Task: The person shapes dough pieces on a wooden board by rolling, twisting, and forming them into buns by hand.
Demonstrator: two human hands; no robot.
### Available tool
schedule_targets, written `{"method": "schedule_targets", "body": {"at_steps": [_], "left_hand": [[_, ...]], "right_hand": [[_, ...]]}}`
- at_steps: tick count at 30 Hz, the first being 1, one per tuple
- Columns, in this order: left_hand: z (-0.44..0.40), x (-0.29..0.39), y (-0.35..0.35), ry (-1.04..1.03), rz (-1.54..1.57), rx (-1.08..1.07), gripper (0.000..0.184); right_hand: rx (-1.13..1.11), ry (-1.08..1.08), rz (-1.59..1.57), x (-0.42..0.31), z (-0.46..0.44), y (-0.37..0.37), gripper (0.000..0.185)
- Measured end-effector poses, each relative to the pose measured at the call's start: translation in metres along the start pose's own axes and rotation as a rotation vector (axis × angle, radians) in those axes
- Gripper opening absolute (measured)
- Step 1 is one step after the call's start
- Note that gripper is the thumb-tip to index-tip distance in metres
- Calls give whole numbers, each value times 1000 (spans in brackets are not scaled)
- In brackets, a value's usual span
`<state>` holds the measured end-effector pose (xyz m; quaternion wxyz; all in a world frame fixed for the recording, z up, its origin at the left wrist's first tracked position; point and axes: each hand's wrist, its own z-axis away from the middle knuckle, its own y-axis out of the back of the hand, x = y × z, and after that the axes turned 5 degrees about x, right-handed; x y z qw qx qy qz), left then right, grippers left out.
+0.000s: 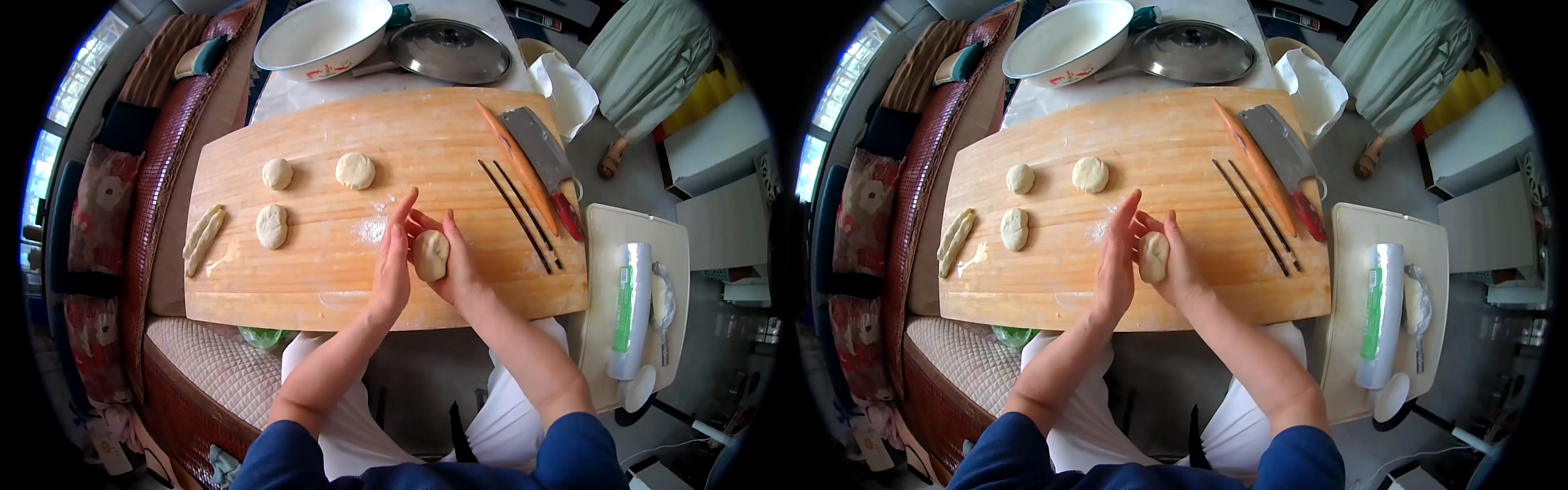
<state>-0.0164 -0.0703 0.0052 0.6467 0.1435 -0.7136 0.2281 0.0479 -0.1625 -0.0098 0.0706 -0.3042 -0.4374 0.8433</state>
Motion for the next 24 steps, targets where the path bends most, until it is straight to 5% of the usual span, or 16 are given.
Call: {"method": "schedule_targets", "body": {"at_steps": [4,9,17,20,24], "left_hand": [[6,-2,7,-342,-377,-191,58],[4,4,7,-284,-322,-288,61],[12,-8,1,-294,-279,-147,28],[14,-9,-3,-276,-288,-139,26],[9,0,-5,-378,-432,49,46]], "right_hand": [[-122,91,-75,3,-12,10,72],[-130,36,-3,-6,-3,3,76],[-183,69,44,-3,3,-2,77],[-192,53,36,-2,2,2,75],[-187,29,167,7,0,3,67]]}}
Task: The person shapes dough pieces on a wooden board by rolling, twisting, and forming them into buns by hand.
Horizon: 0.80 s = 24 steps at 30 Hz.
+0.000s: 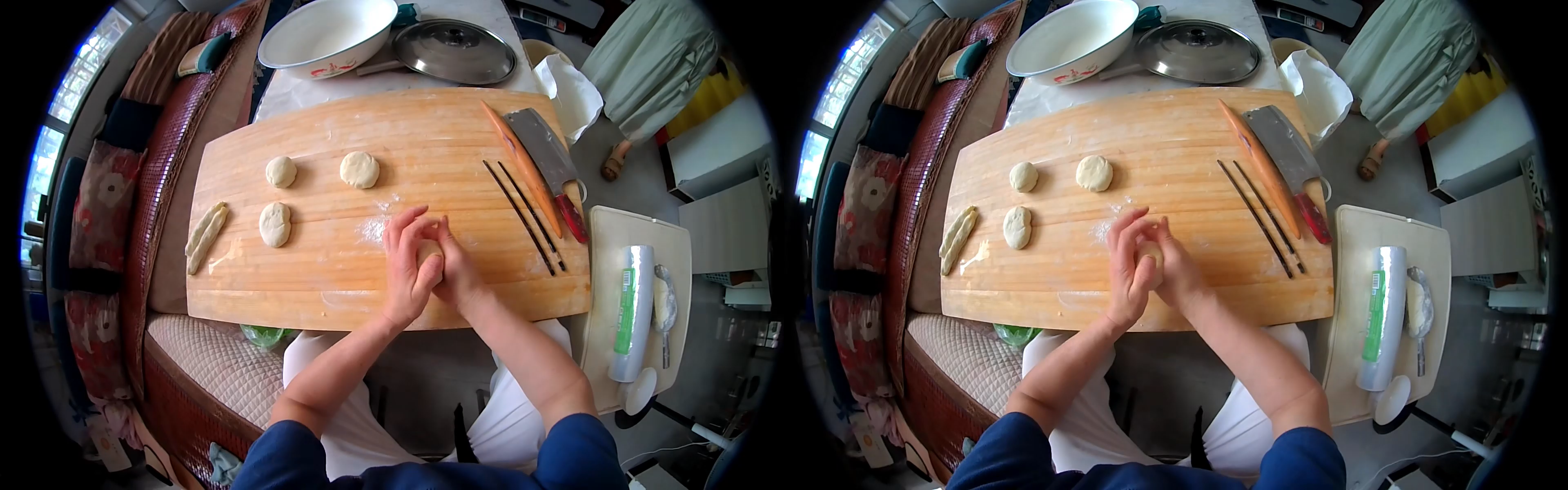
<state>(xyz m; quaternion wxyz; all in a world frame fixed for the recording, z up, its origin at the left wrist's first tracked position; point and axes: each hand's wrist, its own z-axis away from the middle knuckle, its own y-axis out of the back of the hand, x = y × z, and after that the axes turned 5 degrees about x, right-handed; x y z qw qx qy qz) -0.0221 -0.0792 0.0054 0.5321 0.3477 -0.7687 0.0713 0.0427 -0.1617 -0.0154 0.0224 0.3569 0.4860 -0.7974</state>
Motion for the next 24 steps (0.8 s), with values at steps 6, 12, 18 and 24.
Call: {"method": "schedule_targets", "body": {"at_steps": [6,12,18,24], "left_hand": [[8,3,0,-47,-97,-141,61],[5,-4,-6,104,50,-171,59],[17,-2,-9,173,181,-88,62],[-4,-43,13,652,1039,212,50]], "right_hand": [[26,22,-62,1,16,-28,64],[122,-39,-105,-4,9,-18,68],[116,127,32,-11,-2,-6,74],[152,170,133,-14,-6,7,81]]}}
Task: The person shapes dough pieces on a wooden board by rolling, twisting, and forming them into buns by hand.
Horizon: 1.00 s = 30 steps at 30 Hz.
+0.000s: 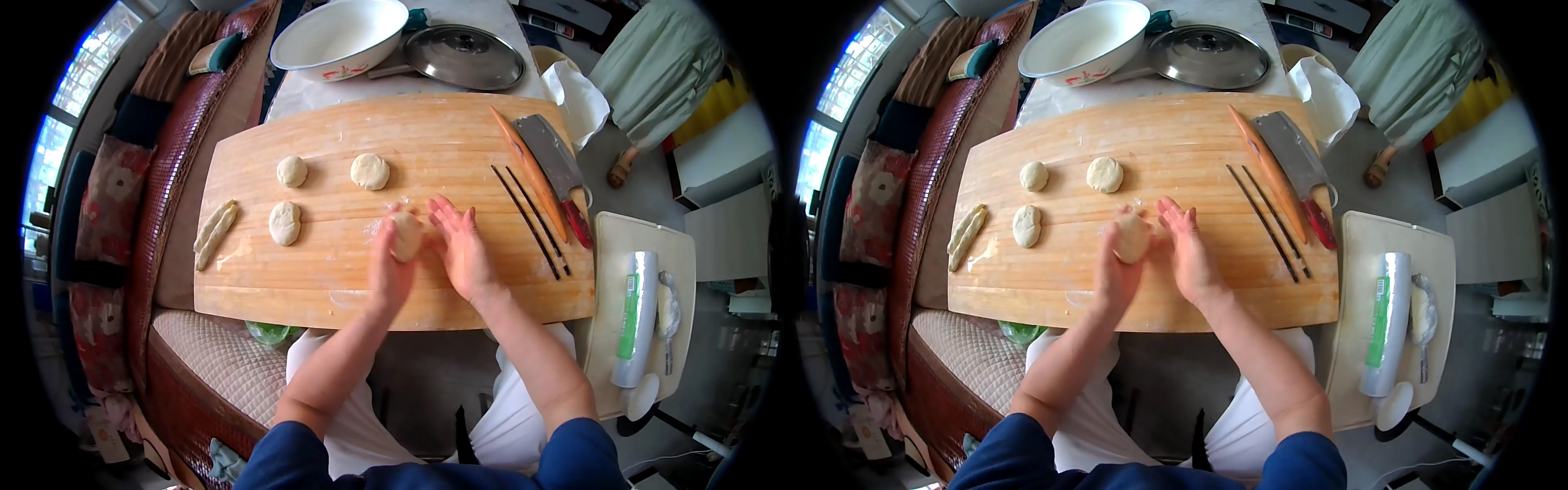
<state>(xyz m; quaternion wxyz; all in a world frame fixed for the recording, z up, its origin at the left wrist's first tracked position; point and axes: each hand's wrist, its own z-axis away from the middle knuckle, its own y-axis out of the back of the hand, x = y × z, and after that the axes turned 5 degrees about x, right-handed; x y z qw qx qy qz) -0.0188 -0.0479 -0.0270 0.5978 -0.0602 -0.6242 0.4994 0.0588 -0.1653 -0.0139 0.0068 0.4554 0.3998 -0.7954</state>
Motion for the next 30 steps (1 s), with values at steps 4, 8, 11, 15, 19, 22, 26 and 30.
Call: {"method": "schedule_targets", "body": {"at_steps": [4,8,11,15,19,22,26,30], "left_hand": [[-25,44,10,-407,-909,58,40],[-26,26,14,-649,-1638,-118,52],[-20,21,8,-684,-1692,-180,46],[-38,35,25,-643,-1529,-147,42],[-51,42,4,-646,-1805,-247,45],[-61,32,0,-611,-2026,-383,47],[-65,22,4,-629,-2111,-405,51],[-64,22,2,-673,-2138,-406,53]], "right_hand": [[31,28,126,-21,-1,13,85],[26,61,117,-27,-3,22,82],[35,80,112,-32,-3,25,80],[45,79,93,-39,-6,33,76],[57,72,75,-42,-6,38,73],[38,56,59,-46,-3,42,72],[36,57,16,-51,1,42,70],[-4,60,-15,-55,1,38,64]]}}
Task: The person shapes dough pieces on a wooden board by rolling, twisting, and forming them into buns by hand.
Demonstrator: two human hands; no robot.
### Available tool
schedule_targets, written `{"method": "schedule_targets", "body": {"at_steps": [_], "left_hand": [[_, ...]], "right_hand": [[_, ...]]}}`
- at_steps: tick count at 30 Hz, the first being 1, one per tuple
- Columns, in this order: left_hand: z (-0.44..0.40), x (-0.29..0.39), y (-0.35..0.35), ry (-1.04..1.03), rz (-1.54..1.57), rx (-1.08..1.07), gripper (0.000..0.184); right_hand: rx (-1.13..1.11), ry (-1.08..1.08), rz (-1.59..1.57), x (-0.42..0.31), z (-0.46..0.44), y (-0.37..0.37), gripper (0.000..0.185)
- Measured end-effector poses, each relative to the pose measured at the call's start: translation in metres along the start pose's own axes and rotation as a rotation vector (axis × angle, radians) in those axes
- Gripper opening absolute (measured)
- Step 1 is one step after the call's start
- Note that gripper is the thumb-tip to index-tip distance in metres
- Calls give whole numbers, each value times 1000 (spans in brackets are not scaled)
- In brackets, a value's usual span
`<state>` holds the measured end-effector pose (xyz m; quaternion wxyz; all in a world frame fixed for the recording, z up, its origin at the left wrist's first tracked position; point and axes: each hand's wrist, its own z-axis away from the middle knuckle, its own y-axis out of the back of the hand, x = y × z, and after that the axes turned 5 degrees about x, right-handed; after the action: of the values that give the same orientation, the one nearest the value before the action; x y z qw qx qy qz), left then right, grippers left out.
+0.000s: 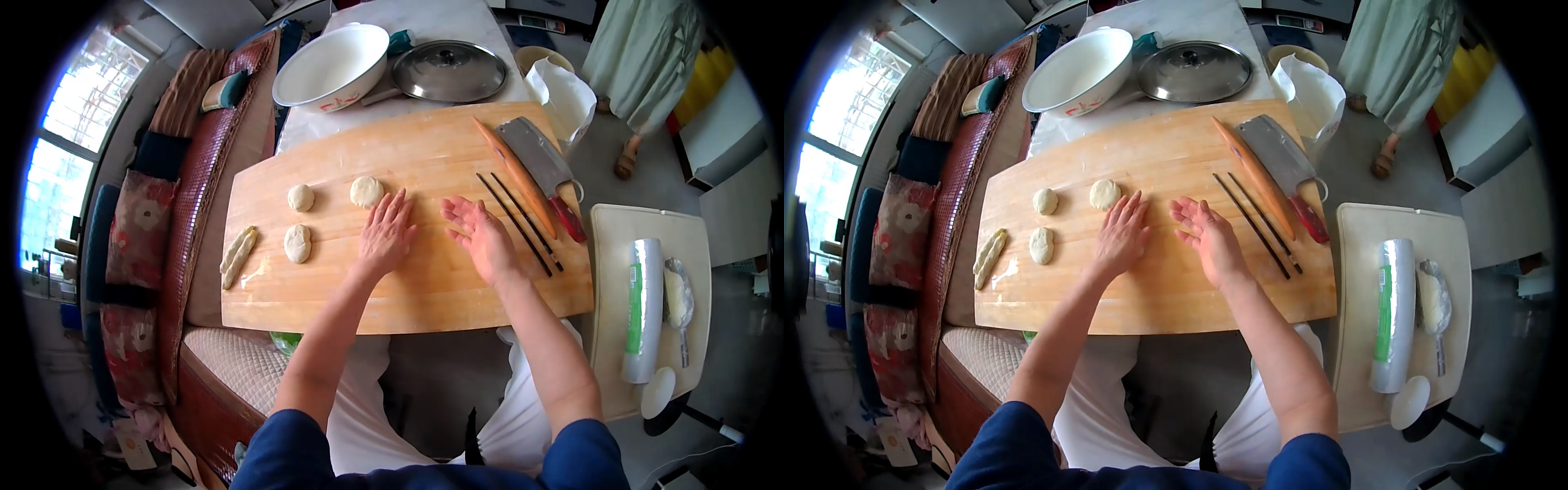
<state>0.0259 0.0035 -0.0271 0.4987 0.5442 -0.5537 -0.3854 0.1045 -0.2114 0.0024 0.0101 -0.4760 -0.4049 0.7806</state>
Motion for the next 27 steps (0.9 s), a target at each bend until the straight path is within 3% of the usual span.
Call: {"method": "schedule_targets", "body": {"at_steps": [16,19,22,25,27], "left_hand": [[2,8,-1,98,6,-66,57],[3,6,-4,51,5,-7,56],[9,-37,-45,-62,281,250,51],[31,-26,4,390,651,271,45],[45,-38,-1,468,571,278,44]], "right_hand": [[-45,31,-44,-6,3,-2,61],[-41,15,-61,0,-1,3,58],[-28,-22,-22,0,-4,13,56],[-32,27,24,-5,-4,20,53],[0,22,24,-7,-2,18,49]]}}
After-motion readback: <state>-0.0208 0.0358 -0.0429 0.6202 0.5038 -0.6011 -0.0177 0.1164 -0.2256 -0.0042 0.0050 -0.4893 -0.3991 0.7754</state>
